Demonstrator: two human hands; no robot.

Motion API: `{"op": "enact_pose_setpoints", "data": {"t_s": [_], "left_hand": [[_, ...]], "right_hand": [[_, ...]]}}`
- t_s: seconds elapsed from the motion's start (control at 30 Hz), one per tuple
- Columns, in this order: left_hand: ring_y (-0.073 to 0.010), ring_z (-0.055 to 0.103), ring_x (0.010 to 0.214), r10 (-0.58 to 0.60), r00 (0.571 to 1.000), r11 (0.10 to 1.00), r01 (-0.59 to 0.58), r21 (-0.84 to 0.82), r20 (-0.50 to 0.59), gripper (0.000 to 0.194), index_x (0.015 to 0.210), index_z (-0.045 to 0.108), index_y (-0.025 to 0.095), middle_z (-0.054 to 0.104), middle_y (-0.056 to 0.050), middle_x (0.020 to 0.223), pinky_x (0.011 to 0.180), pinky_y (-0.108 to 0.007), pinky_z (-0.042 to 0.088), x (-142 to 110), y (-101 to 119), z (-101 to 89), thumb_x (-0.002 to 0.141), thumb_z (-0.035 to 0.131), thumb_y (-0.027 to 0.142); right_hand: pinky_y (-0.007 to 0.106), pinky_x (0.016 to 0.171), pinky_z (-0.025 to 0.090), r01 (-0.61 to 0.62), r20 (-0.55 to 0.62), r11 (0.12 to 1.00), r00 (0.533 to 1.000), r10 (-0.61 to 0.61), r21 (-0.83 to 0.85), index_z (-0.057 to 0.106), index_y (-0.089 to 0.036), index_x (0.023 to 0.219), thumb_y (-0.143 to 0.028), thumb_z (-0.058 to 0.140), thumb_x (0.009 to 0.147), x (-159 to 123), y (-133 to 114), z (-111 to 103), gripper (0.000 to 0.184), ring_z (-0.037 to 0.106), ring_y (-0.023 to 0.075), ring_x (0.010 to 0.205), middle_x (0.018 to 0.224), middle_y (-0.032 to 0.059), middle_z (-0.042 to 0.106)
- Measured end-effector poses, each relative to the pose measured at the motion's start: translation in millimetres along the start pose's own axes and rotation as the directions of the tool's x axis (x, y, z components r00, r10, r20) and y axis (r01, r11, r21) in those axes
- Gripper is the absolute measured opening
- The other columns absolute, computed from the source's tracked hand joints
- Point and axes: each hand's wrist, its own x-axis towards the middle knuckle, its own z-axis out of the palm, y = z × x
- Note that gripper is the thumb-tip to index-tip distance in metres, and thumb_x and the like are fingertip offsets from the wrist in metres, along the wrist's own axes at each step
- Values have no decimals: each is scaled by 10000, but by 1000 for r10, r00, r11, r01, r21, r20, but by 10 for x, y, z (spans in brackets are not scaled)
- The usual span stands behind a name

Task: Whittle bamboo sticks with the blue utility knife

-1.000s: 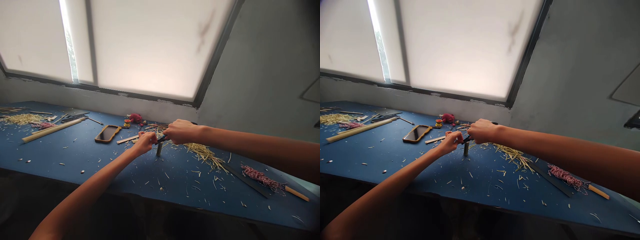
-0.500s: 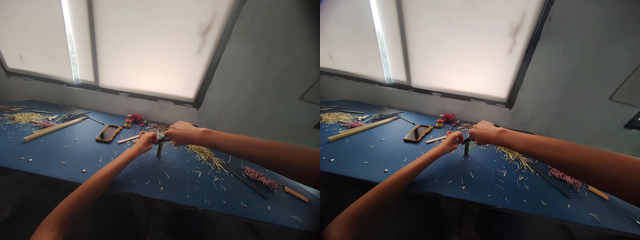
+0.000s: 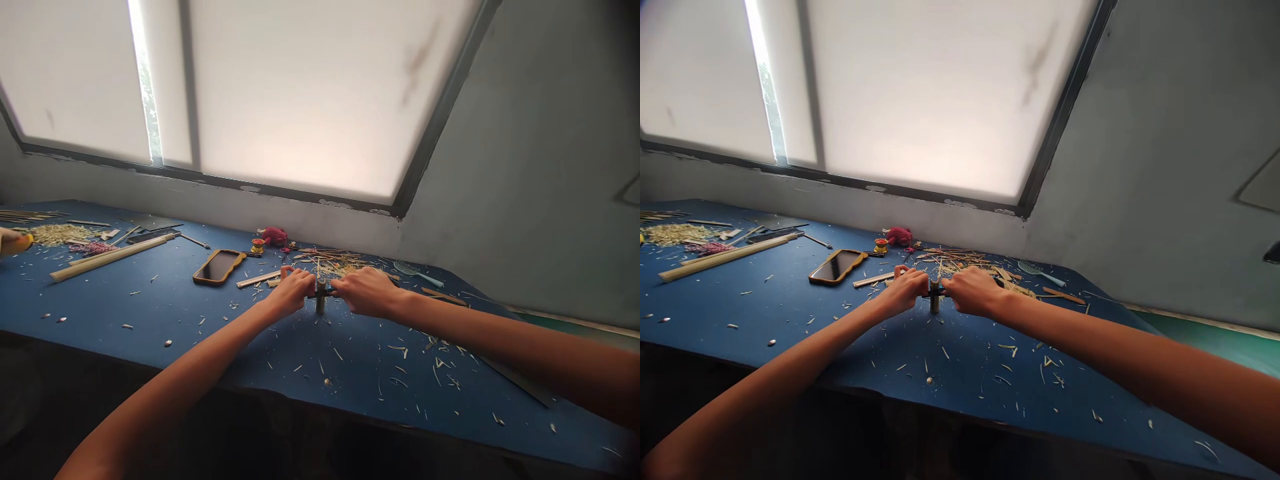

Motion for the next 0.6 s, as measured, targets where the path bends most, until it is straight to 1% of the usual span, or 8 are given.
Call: {"op": "enact_pose_setpoints", "data": {"t_s": [0.07, 0.17, 0.27, 0.33, 0.47, 0.53, 0.6], "left_hand": [[-224, 553, 895, -1, 1000, 1000, 1, 20, -6, 222, 777, 537, 175, 616, -64, 817, 857, -409, 282, 11, -10, 6, 745, 424, -13], [-228, 552, 889, 1, 1000, 1000, -1, 16, -9, 229, 777, 538, 169, 609, -65, 829, 864, -417, 280, 23, 3, -13, 740, 418, -22], [-229, 551, 895, -5, 1000, 1000, 5, 16, -4, 243, 789, 537, 166, 605, -68, 838, 871, -427, 276, 13, 47, -32, 732, 412, -34], [-229, 548, 898, -2, 1000, 999, 2, 33, 21, 265, 800, 538, 168, 609, -68, 835, 877, -430, 274, -4, 82, -17, 705, 420, -50], [-231, 537, 905, 51, 992, 995, -60, 80, 115, 333, 827, 554, 166, 623, -68, 836, 900, -432, 269, -32, 127, 83, 630, 440, -77], [-229, 539, 911, 66, 991, 994, -76, 79, 120, 327, 820, 563, 164, 630, -71, 844, 911, -430, 270, -33, 126, 122, 638, 438, -78], [-224, 550, 908, 60, 991, 997, -65, 42, 117, 288, 795, 576, 165, 639, -67, 839, 918, -430, 276, -27, 110, 121, 677, 442, -60]], "right_hand": [[268, 513, 258, -24, -42, 999, 999, 25, 30, 600, -170, 895, -203, 401, 883, -37, -3, 86, 202, 604, 174, 589, 693, 57, 649], [269, 509, 228, -15, -84, 998, 996, 21, 68, 580, -168, 874, -215, 365, 910, -86, 19, 162, 223, 594, 159, 584, 708, 56, 654], [271, 505, 208, -25, -97, 996, 995, 34, 88, 565, -166, 877, -222, 360, 918, -134, 13, 212, 216, 590, 154, 583, 729, 59, 660], [271, 502, 201, -36, -100, 994, 994, 46, 101, 560, -167, 904, -222, 369, 917, -174, -25, 275, 199, 593, 157, 587, 747, 57, 666], [274, 496, 183, -52, -105, 988, 992, 67, 143, 553, -173, 949, -236, 362, 935, -261, -158, 529, 201, 607, 160, 596, 782, 54, 670], [277, 496, 175, -83, -118, 982, 988, 104, 170, 545, -171, 981, -250, 344, 950, -294, -214, 675, 217, 611, 159, 594, 795, 57, 669], [279, 497, 171, -106, -136, 974, 982, 134, 198, 539, -172, 1000, -262, 331, 959, -313, -245, 784, 230, 613, 160, 597, 806, 57, 666]]}}
